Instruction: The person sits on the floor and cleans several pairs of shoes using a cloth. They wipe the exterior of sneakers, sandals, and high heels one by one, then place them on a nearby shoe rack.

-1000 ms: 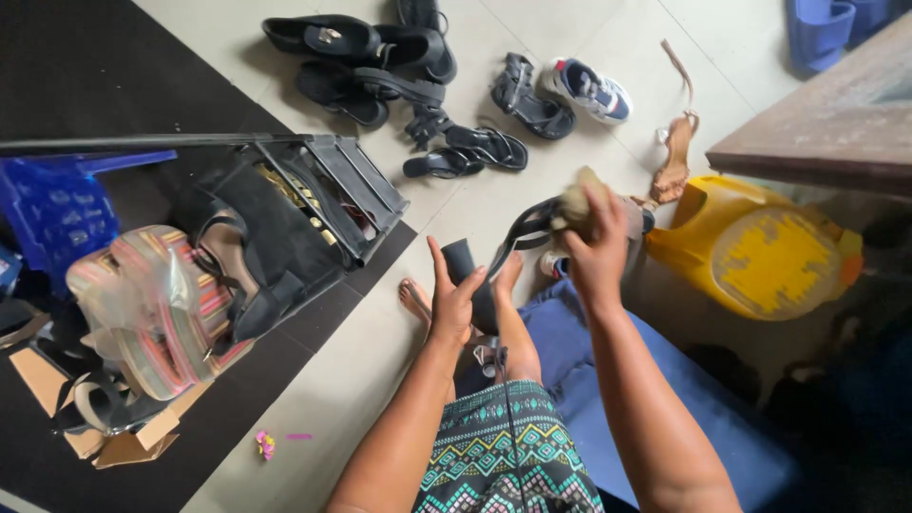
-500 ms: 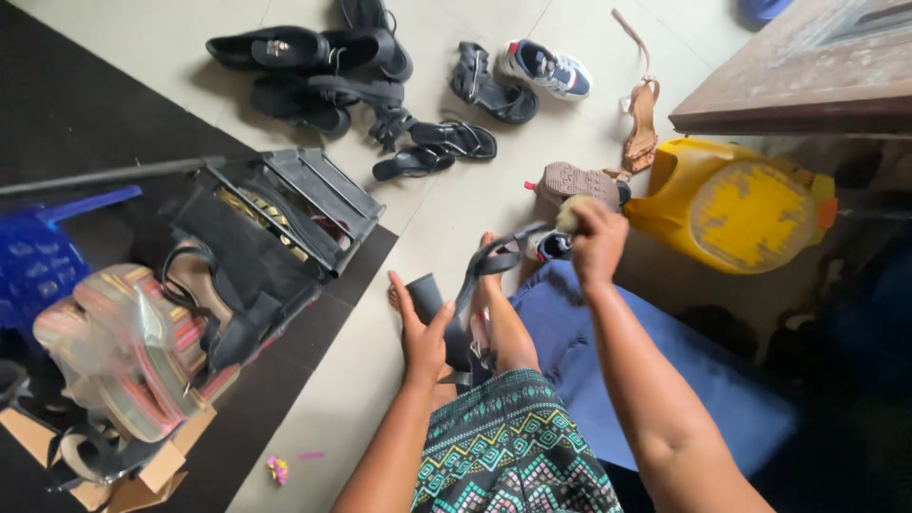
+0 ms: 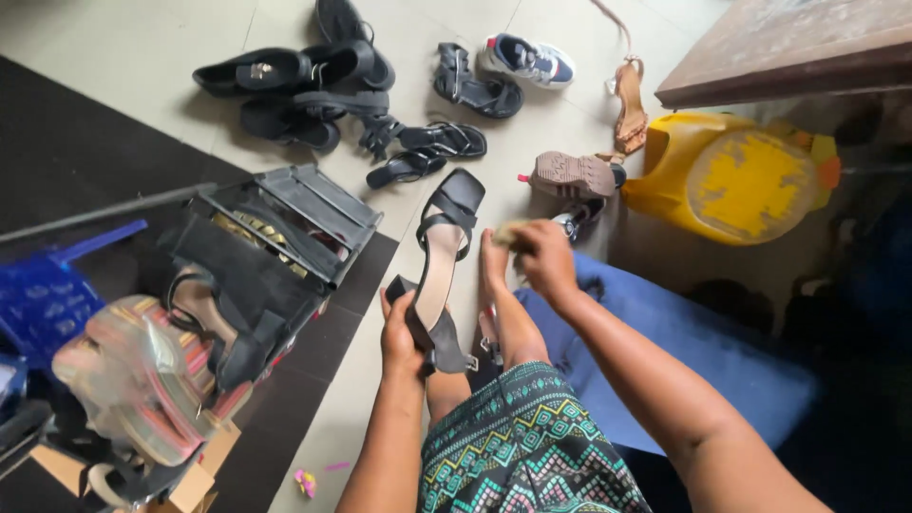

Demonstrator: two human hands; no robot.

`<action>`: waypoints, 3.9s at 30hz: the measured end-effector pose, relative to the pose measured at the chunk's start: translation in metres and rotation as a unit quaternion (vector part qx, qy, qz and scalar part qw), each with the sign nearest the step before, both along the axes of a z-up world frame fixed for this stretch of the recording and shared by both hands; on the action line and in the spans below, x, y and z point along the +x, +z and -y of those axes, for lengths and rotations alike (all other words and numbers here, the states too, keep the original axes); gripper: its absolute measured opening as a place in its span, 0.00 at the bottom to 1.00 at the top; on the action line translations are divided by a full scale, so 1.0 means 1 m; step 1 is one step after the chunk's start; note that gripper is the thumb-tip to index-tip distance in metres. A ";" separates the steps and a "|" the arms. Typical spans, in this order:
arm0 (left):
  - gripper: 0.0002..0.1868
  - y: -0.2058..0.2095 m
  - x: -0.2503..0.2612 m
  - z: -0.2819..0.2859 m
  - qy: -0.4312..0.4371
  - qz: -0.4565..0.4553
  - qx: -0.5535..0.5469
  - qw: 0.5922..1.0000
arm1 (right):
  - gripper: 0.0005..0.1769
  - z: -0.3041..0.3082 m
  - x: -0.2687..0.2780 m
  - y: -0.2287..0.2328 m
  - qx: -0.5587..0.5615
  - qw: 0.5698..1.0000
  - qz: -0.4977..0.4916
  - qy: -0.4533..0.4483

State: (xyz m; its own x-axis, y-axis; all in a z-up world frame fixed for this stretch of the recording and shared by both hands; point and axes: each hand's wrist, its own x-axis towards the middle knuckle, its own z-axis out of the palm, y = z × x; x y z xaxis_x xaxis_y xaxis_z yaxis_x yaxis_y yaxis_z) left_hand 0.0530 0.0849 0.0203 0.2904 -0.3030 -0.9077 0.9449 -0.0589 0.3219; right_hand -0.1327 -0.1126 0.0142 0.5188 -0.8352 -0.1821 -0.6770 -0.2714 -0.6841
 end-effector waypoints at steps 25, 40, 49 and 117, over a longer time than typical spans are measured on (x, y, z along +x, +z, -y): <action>0.52 0.054 -0.048 0.069 -0.004 0.109 -0.007 0.994 | 0.18 -0.003 0.073 0.024 -0.126 0.974 0.134 -0.135; 0.52 0.047 -0.001 0.055 -0.274 0.565 0.146 0.764 | 0.24 0.052 0.055 0.013 0.287 0.910 0.215 -0.207; 0.40 0.041 0.009 0.048 -0.149 0.532 0.055 0.832 | 0.28 -0.033 0.082 0.073 0.309 0.938 0.148 0.056; 0.34 -0.002 0.042 -0.112 0.296 0.128 0.101 0.941 | 0.13 -0.128 0.209 0.107 0.060 0.914 0.039 0.400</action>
State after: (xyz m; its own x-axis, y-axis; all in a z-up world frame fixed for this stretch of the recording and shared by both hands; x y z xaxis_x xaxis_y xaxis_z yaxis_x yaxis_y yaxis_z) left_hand 0.0951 0.1965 0.0187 0.5710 0.1532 -0.8065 0.7240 0.3693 0.5827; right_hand 0.0766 0.0153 0.1208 0.9698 -0.1598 -0.1843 -0.2433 -0.5779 -0.7790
